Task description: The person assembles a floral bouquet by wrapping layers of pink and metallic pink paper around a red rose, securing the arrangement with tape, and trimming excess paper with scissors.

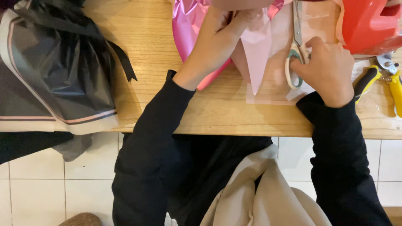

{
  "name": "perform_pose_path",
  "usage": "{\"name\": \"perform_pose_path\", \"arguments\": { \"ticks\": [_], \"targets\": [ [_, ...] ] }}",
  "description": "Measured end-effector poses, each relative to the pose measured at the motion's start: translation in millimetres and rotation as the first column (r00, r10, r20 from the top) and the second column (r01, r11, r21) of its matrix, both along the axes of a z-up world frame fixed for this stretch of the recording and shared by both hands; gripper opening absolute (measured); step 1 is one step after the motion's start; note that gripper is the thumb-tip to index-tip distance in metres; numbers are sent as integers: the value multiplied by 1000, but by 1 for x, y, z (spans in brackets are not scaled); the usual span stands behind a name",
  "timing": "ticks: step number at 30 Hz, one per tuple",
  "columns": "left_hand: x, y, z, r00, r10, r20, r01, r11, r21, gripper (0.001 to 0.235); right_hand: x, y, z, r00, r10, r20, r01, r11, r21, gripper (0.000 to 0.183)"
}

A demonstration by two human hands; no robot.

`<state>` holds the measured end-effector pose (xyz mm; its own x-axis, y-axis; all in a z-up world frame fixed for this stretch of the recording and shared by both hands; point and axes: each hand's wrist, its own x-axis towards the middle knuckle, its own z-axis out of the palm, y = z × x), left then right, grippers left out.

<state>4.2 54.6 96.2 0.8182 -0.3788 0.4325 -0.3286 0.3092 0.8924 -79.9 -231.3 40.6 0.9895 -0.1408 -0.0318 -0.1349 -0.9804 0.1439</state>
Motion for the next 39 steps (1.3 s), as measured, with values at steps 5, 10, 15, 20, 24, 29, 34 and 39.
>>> {"name": "perform_pose_path", "arguments": {
  "ticks": [5, 10, 15, 20, 24, 29, 34, 39],
  "targets": [
    [-19, 13, 23, 970, -162, -182, 195, 964, 182, 32, -2, -3, 5, 983, 72, 168, -95, 987, 131, 44],
    [-26, 16, 1, 984, -94, -149, 110, 988, 106, 29, -4, 0, 18, 982, -188, 35, 171, 944, 283, 63],
    [-43, 14, -12, 995, -44, -95, 47, 998, 33, 26, 0, -3, 23, 988, -93, 127, 63, 973, 222, 46],
    [-45, 6, -14, 1000, -13, -5, 13, 999, -40, 23, 8, -21, 1, 983, -59, 172, 72, 995, -69, 62],
    [-15, 1, -2, 995, 22, 97, -11, 994, -113, 20, 12, -17, 6, 964, -96, 248, 53, 983, 175, 59],
    [-7, -2, 16, 984, 5, 177, 16, 993, -117, 22, 19, -3, 16, 919, -143, 367, 38, 960, 279, 50],
    [-1, -14, -15, 982, 3, 187, 19, 993, -114, 19, 22, 1, 8, 756, -311, 576, -188, 739, 646, 40],
    [-9, -7, 14, 983, -38, 182, 68, 984, -164, 17, 20, 9, 5, 706, -302, 641, -497, 433, 751, 45]
  ]
}}
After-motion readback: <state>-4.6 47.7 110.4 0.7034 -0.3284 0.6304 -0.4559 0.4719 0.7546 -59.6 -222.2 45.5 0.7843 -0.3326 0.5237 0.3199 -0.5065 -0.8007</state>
